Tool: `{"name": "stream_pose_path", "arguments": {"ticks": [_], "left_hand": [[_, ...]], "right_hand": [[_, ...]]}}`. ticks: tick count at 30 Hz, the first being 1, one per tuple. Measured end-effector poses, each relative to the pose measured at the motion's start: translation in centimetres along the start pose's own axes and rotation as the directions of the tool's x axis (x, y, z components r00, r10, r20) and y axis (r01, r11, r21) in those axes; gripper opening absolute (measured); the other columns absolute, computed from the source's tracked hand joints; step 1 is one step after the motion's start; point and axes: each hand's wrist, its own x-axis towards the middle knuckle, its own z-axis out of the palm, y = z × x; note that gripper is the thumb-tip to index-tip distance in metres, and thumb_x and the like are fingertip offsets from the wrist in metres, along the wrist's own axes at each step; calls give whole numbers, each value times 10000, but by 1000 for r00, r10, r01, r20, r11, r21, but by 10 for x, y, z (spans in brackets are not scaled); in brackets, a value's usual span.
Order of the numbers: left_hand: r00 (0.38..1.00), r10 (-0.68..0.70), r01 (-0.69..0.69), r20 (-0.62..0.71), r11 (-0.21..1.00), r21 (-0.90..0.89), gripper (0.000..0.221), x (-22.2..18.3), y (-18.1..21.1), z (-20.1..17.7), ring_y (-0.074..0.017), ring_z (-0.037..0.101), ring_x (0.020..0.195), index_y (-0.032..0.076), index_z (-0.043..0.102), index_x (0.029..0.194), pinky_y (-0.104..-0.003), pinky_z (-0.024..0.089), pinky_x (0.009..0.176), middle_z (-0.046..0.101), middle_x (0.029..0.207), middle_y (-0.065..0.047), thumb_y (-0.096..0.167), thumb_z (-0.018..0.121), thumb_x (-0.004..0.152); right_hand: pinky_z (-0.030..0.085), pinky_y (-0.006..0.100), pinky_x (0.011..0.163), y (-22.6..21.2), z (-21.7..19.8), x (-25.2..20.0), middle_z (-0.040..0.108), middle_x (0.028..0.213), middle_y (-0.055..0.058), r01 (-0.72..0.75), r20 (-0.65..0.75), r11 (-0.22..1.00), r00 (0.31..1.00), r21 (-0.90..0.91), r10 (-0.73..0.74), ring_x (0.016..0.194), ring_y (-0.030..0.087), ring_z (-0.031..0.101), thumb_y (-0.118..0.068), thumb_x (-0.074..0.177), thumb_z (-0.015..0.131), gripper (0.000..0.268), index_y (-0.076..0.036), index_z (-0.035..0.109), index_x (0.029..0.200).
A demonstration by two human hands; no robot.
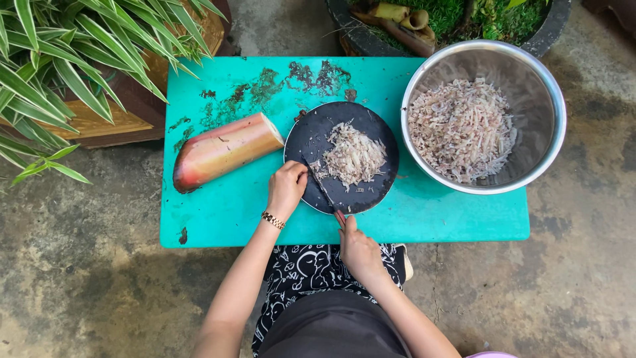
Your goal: The person uses a knife to finely chop a white fibrous vegetable on a black plate and transfers the chopped pieces into a large metal bowl. They then slice a large reddish stalk into thin rounds on the same plate.
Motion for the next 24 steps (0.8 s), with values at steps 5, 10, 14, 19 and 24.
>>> {"name": "stream_pose_path", "arguments": {"ticks": [5, 10, 14, 19, 24], "left_hand": [[996, -90, 90, 29, 996, -12, 34, -6, 3, -11, -294, 720, 774, 58, 734, 884, -409, 563, 675, 724, 928, -75, 61, 741, 851], [987, -140, 141, 75, 990, -8, 185, -4, 0, -7, -250, 737, 767, 61, 714, 939, -405, 564, 666, 673, 943, -84, 96, 784, 772], [990, -66, 80, 121, 990, -113, 189, 3, 9, 13, -225, 744, 807, 84, 695, 1007, -376, 590, 688, 669, 985, -65, 107, 757, 831], [986, -73, 60, 149, 995, 85, 125, 43, 36, 17, -288, 718, 861, 131, 720, 992, -443, 556, 739, 697, 979, -55, 180, 765, 886], [977, 158, -155, 145, 987, -33, 220, 111, 34, 54, -319, 662, 1022, 122, 719, 1040, -442, 537, 838, 677, 1068, -76, 228, 767, 853]], "right_hand": [[539, 586, 601, 8, 1, 10, 692, 733, 281, -17, 22, 990, 1000, 139, 14, 693, 494, 681, -267, 1006, 566, 294, -43, 431, 1140], [503, 614, 600, 12, -39, -6, 690, 766, 301, 16, -67, 951, 998, 309, 5, 717, 515, 667, -254, 975, 580, 311, -72, 456, 1196], [488, 626, 600, 25, -55, -12, 696, 801, 295, -54, -126, 948, 987, 314, 98, 730, 517, 666, -275, 993, 576, 280, -66, 449, 1128], [498, 622, 612, 53, -64, -17, 704, 829, 291, -198, -175, 936, 951, 293, 255, 740, 513, 676, -302, 1003, 562, 281, -64, 446, 1097], [508, 620, 647, 70, -59, -17, 704, 813, 304, -308, -195, 908, 909, 286, 369, 774, 520, 671, -320, 1011, 560, 289, -67, 451, 1099]]}}
